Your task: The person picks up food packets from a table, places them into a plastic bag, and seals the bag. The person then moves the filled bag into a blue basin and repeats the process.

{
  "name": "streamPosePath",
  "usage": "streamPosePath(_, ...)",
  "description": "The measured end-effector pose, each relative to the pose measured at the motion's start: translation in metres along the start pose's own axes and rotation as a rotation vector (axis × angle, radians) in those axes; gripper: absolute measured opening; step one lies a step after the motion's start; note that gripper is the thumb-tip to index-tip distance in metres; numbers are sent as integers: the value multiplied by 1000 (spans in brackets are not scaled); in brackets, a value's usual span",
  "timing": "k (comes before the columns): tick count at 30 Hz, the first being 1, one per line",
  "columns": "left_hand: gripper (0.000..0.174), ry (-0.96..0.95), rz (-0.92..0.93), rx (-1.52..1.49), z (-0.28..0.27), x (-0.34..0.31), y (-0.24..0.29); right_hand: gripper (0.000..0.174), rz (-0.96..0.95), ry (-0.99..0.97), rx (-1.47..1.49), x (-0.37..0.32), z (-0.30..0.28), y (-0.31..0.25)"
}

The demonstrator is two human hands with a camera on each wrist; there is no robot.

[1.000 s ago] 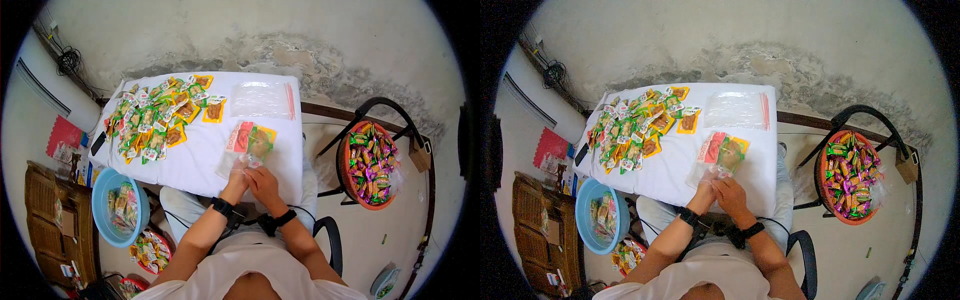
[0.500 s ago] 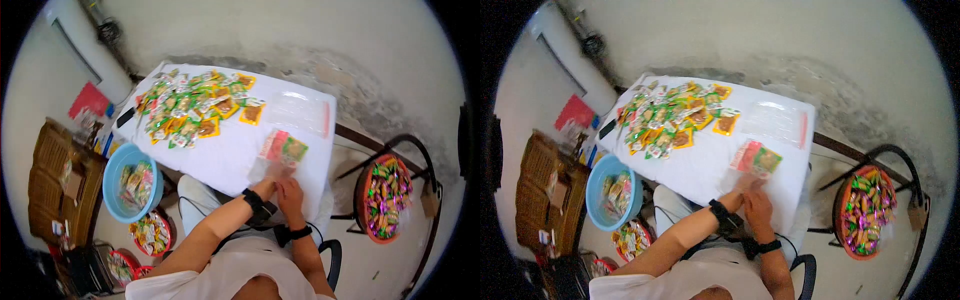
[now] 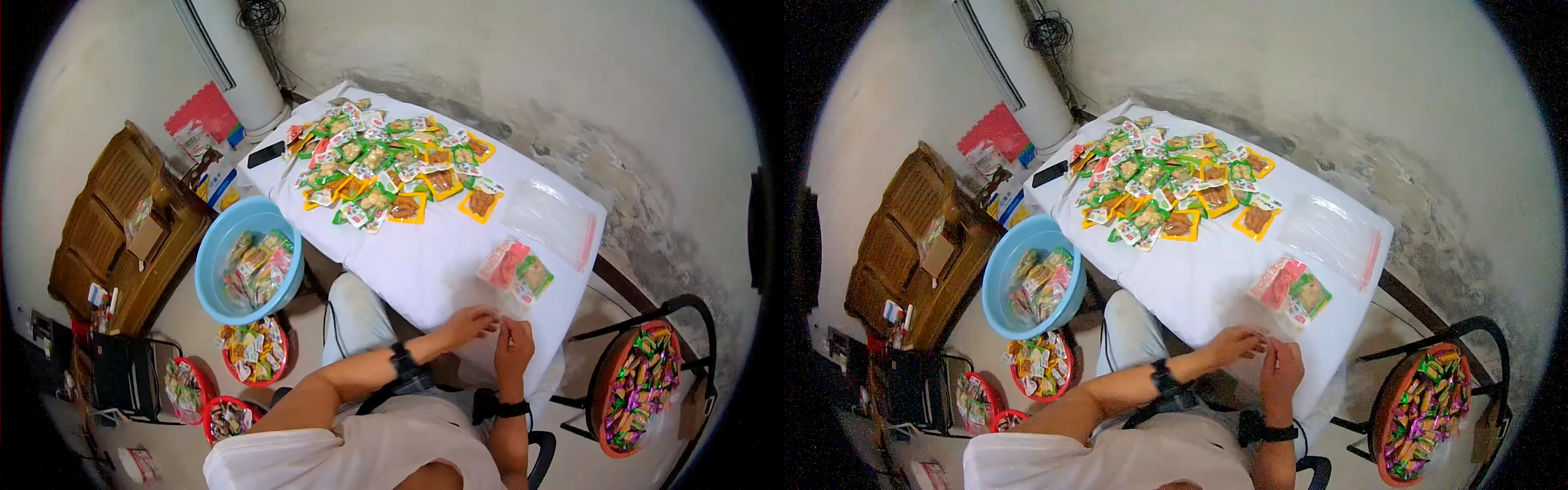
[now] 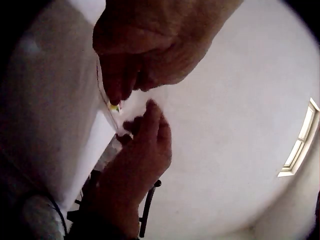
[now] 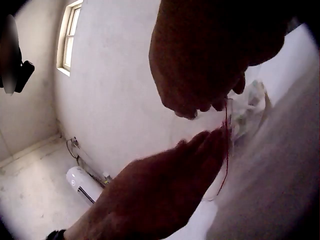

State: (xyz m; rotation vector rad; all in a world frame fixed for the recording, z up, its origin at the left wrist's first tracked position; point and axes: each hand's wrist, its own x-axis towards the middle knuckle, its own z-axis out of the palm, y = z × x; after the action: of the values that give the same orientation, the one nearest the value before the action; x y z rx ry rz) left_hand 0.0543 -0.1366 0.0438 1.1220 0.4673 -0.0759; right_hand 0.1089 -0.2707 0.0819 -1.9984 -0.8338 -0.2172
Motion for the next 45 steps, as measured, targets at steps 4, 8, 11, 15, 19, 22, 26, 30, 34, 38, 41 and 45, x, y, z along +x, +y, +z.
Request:
streamPosePath(4, 28, 131, 234, 211, -90, -32, 9, 8, -40, 22, 51, -1, -2, -2)
streamPosePath(8, 24, 879, 544, 669, -172, -33, 50, 8, -73, 37, 21, -1, -1, -2)
streamPosePath(11, 47, 1088, 591, 872, -223, -23, 70, 9, -46, -2, 5, -3, -1, -2)
streamPosePath(15, 62, 1213, 525, 1151, -244, -4, 85, 10, -108, 26, 25, -2, 1, -4)
streamPosePath(19, 64, 1138, 408, 1180, -243, 6, 92, 10, -73, 23, 2, -1, 2, -7)
streamPosePath(22, 54, 1116, 432, 1163, -236, 5, 94, 10, -63, -1, -12, 0, 2, -10)
streamPosePath(26, 44, 1139, 526, 1189, -228, 3, 83, 11, -76, -17, -16, 0, 6, -8)
streamPosePath(30, 44, 1070, 539, 1297, -195, -4, 71, 12, -86, -19, -5, -1, 9, -5)
streamPosePath(34, 47, 798, 609, 1293, -186, 6, 44, 12, -94, -19, 13, 0, 8, -7)
streamPosePath(38, 50, 516, 601, 1290, -166, 1, 39, 11, -94, -9, 45, -1, 8, -8)
streamPosePath(41, 59, 401, 550, 1323, -158, -12, 47, 9, -79, -30, 51, -2, 8, -7)
streamPosePath(45, 58, 443, 678, 1218, -185, -10, 41, 11, -91, -15, -7, -2, 9, -5)
